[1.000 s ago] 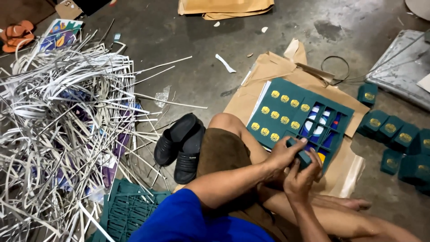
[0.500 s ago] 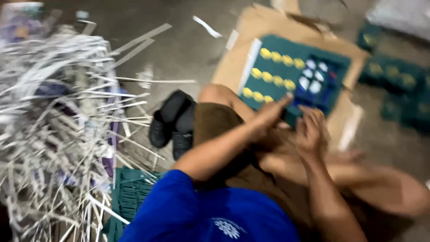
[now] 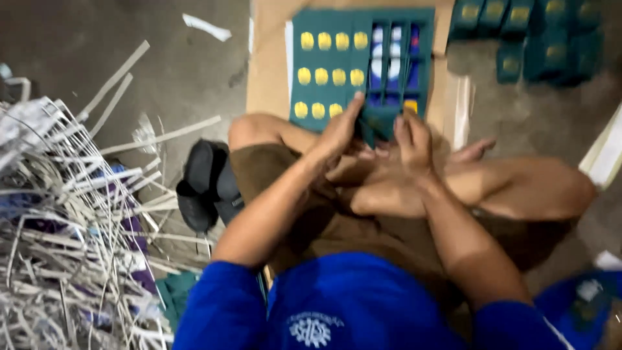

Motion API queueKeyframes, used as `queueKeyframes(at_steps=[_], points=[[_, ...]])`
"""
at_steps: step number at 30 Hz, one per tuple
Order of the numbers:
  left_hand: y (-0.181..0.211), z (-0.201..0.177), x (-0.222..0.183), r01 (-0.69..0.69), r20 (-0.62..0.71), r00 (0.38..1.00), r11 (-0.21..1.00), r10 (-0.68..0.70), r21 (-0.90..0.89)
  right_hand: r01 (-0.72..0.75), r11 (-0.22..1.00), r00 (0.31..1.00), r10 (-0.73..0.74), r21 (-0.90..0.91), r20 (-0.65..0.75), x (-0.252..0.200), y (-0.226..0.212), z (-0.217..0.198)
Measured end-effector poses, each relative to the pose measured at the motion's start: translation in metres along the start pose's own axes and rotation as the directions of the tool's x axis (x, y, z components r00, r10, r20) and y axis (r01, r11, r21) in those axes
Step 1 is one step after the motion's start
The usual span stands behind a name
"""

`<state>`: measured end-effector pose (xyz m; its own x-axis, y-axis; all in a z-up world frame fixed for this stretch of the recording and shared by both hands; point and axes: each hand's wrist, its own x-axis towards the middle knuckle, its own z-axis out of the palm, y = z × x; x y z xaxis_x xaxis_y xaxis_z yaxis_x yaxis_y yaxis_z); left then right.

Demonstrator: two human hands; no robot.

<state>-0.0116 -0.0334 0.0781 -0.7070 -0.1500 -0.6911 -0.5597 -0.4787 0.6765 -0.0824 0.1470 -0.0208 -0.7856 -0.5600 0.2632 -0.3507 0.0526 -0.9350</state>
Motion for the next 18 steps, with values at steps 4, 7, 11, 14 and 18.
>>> queueKeyframes(at_steps=[4,7,11,14,18], points=[[0.012,0.004,-0.01,-0.008,0.118,0.993,1.0,0.006,0.02,-0.061,0.976,0.998,0.059,0.208,0.017,0.013,-0.048,-0.002],[0.015,-0.004,-0.006,0.028,0.208,0.978,0.998,-0.016,-0.053,-0.083,0.959,0.996,0.083,0.27,0.01,0.012,-0.03,0.0],[0.008,-0.012,0.004,0.175,0.349,0.93,0.974,-0.115,-0.146,-0.211,0.828,0.975,0.215,0.519,0.053,0.003,0.016,-0.002],[0.007,-0.021,0.005,0.234,0.439,0.888,0.956,-0.135,-0.179,-0.286,0.626,0.945,0.31,0.726,0.105,0.007,0.007,-0.001],[0.007,-0.024,0.003,0.208,0.515,0.852,0.964,-0.096,-0.164,-0.323,0.528,0.933,0.318,0.785,0.17,0.014,-0.034,-0.009]])
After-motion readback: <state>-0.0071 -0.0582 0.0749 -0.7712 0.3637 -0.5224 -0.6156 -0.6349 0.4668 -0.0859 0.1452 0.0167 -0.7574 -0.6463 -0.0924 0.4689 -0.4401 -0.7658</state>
